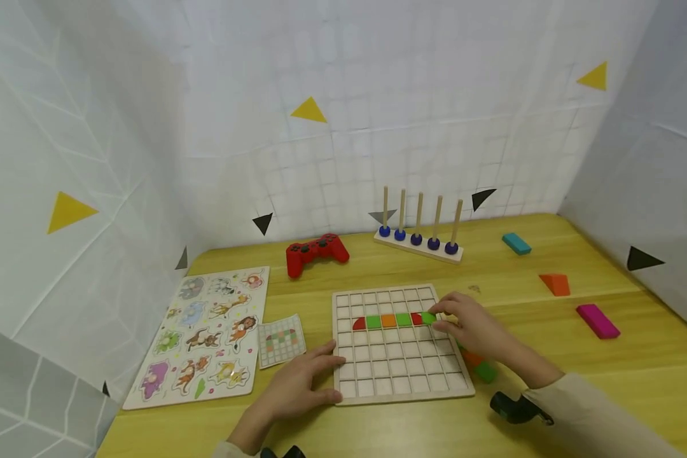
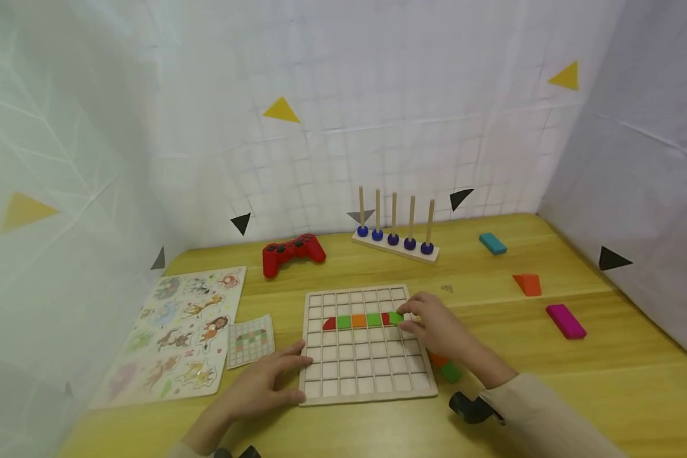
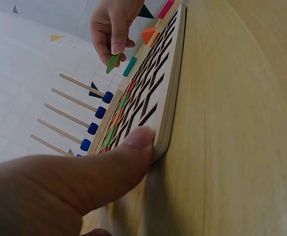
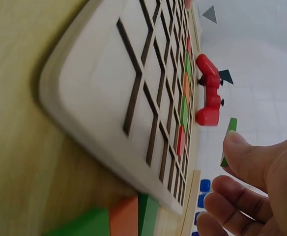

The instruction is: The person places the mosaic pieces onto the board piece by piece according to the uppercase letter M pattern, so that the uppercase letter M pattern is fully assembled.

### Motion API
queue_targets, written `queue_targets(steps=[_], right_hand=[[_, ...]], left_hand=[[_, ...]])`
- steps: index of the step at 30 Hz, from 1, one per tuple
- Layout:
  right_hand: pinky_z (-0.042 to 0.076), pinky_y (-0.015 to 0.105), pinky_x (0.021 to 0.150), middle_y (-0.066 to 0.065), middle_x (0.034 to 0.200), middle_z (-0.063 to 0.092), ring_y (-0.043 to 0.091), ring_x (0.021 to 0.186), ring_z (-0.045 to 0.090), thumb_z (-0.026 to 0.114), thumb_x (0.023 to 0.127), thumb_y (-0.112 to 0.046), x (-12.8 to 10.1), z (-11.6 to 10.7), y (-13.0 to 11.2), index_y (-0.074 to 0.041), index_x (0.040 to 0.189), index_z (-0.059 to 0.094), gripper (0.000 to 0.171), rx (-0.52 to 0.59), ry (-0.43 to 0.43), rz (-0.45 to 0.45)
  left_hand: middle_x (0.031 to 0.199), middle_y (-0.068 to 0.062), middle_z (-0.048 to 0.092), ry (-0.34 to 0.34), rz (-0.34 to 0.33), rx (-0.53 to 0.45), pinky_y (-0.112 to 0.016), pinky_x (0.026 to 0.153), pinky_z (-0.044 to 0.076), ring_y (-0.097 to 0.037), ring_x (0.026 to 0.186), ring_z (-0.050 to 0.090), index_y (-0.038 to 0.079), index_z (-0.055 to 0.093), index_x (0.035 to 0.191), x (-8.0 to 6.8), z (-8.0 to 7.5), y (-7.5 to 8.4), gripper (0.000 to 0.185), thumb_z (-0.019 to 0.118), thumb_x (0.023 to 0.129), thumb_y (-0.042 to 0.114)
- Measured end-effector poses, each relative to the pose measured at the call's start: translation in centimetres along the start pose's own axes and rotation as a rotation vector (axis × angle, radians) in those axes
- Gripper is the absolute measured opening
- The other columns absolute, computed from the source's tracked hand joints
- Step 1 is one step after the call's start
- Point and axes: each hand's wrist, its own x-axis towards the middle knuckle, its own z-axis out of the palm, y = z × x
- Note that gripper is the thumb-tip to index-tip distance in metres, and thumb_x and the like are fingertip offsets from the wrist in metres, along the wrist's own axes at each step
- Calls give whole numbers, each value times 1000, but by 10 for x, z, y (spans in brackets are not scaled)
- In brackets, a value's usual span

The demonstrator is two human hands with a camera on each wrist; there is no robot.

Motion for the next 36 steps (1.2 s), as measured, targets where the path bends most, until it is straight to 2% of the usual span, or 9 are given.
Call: queue_targets(steps=[5,12,18,24,29,36], right_hand=[[55,46,87,11,115,64,29,105,62,66,93,-16,5,9,-5,-7,113,70,22,8,-33,-27],[55,36,79,7,107,65,24,96,61,68,91,-14,16,20,-15,-6,111,70,21,-3,-24,-103],[54,36,80,7,106,65,24,95,60,69,91,-16,26,30,-26,-7,109,70,21,-29,-54,-136],[54,40,84,6,106,66,24,98,60,71,89,-16,34,45,-43,-8,108,71,21,-21,-79,-140],[54,37,80,5,104,65,22,95,59,73,87,-17,37,56,-55,-8,106,71,21,-50,-64,-151],[50,39,79,7,103,62,21,95,55,77,85,-17,40,63,-60,-11,102,74,18,-70,-18,-89]], left_hand=[[158,-5,39,-6,-5,-9,-58,110,39,-34,141,44,25,58,137,-1,2,-2,57,68,87,51],[158,-6,40,-7,-2,-8,-57,111,38,-34,141,44,23,59,136,-2,2,-1,56,69,87,49],[157,-9,41,-2,0,-8,-58,111,38,-36,140,44,21,59,136,-3,1,0,56,69,87,48],[157,-8,41,-5,-4,-6,-58,111,38,-35,140,44,21,59,136,-3,1,-1,57,69,88,49],[157,-7,41,-5,-6,-4,-58,110,39,-34,140,45,22,59,136,-3,3,-1,57,68,88,50],[157,-7,41,8,10,20,-57,111,39,-33,140,45,21,59,136,2,2,0,56,68,88,47]])
